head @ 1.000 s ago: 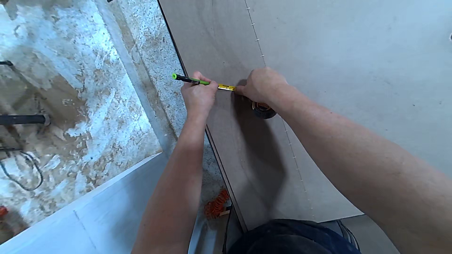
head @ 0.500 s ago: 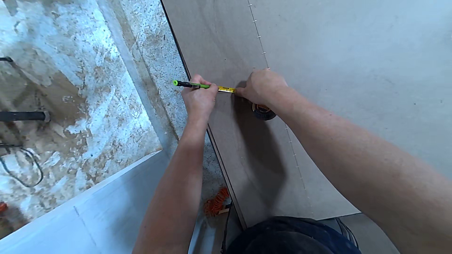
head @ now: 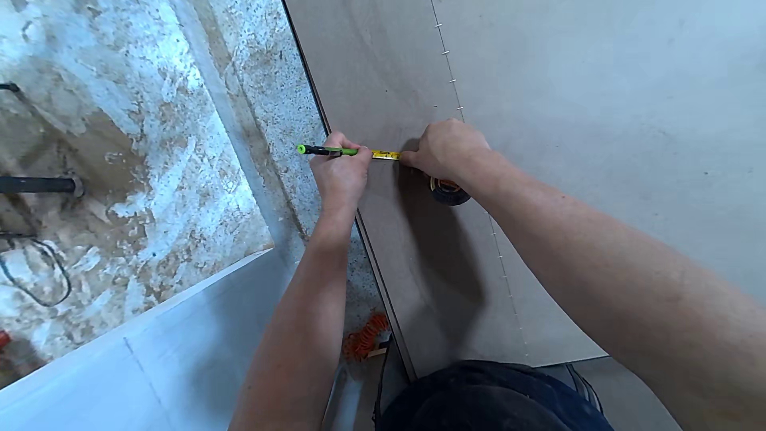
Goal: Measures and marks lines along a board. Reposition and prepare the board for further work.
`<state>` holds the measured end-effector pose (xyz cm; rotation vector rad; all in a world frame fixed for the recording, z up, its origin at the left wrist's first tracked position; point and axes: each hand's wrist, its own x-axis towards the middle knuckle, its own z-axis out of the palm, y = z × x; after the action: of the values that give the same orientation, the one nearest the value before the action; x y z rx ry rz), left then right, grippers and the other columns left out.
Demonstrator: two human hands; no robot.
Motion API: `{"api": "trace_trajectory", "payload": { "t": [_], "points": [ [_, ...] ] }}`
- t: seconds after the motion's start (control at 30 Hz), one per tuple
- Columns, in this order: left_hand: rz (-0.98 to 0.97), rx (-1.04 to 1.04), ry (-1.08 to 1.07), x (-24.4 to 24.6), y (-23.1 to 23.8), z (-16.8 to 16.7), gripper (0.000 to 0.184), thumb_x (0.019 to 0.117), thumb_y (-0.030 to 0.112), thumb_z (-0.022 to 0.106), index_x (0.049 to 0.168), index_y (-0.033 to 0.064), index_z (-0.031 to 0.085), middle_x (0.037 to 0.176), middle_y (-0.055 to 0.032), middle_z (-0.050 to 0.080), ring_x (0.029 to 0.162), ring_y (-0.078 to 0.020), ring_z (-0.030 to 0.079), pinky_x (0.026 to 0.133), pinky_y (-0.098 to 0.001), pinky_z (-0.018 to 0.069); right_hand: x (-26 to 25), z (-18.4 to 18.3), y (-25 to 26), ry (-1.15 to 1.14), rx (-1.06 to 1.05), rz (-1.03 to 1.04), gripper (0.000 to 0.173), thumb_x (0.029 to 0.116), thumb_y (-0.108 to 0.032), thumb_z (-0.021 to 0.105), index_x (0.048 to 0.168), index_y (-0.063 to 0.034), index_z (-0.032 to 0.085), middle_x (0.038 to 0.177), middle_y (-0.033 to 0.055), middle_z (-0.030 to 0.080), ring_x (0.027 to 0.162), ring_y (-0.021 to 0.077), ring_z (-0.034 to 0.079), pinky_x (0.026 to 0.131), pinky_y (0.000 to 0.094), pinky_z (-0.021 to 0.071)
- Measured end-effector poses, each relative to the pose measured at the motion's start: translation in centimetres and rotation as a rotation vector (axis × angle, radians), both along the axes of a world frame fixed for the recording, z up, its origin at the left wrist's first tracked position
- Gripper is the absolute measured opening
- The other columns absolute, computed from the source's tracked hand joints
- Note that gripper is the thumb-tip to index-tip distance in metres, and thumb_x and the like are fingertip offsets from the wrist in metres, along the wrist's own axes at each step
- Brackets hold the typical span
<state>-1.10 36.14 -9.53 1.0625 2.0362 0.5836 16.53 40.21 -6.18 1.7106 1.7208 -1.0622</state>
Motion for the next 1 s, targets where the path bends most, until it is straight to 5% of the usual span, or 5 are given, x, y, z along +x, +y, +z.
{"api": "trace_trajectory", "payload": {
  "t": [1.0],
  "points": [
    [0.068, 0.005, 0.031, -0.5, -6.7, -0.1, 0.014, 0.087, 0.014, 0.075, 0.082, 0.0123, 0.062, 0.073, -0.0022, 0.069, 0.063, -0.0144, 0.068, 0.061, -0.0368, 0.0576, -0.6, -0.4, -4.1, 0.009, 0.011, 0.17, 0.063, 0.0987, -0.069, 0.051, 0.075, -0.0115, 0.065, 0.085, 0.0154, 0.066, 0.084, 0.0356, 0.068, 0.062, 0.0582, 0.0507]
  ]
}}
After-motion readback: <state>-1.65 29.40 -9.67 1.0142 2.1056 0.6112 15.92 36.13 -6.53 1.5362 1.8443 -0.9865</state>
